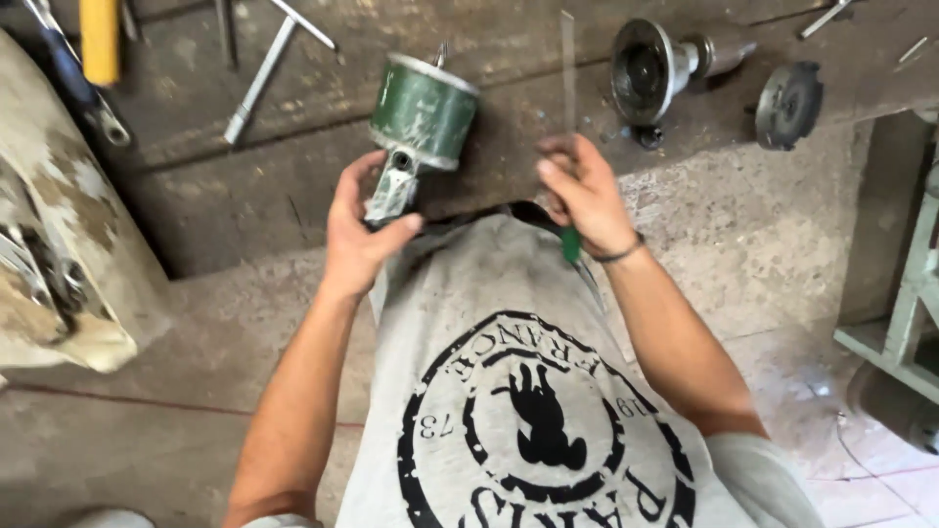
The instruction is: Disassembling a green motor housing using a screwdriver on a wooden workbench to inspect or repair internal components.
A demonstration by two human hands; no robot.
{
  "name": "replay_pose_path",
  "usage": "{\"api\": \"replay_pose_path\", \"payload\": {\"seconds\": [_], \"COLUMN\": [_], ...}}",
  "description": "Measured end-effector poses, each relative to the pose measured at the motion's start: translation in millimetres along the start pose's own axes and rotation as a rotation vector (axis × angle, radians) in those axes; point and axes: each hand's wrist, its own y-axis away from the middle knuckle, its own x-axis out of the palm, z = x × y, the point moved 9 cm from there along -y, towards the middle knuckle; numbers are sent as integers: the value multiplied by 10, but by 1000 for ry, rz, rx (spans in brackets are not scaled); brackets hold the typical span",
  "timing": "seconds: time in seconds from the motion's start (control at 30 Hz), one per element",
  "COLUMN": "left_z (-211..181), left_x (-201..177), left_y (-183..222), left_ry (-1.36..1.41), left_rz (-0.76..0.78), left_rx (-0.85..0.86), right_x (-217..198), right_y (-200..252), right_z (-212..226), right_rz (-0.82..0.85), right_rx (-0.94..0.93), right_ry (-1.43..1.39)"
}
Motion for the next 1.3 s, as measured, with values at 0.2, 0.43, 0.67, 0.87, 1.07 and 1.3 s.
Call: {"api": "replay_pose_path", "payload": {"seconds": [0.2, 0.43, 0.67, 0.87, 1.07, 1.3], "left_z": [281, 830, 1078, -184, -436, 150], "left_x": [-497, -756, -851, -443, 19, 377], "left_y": [-334, -621, -692, -341, 170, 607], "left_ry": [575, 818, 852, 78, -725, -855], "left_rz": [81, 88, -94, 130, 134, -106], "left_rx": [-263, -441, -505, -90, 643, 769], "right_x": [-26, 777, 1006, 767, 184, 30], "right_y": [273, 400, 326, 281, 254, 205], "right_z": [-261, -108, 69, 448, 532, 684], "right_rz": [-226, -63, 128, 127, 175, 314], "right_rx": [97, 128, 104, 8, -49, -45], "right_ry": [-89, 41, 218, 397, 355, 625]}}
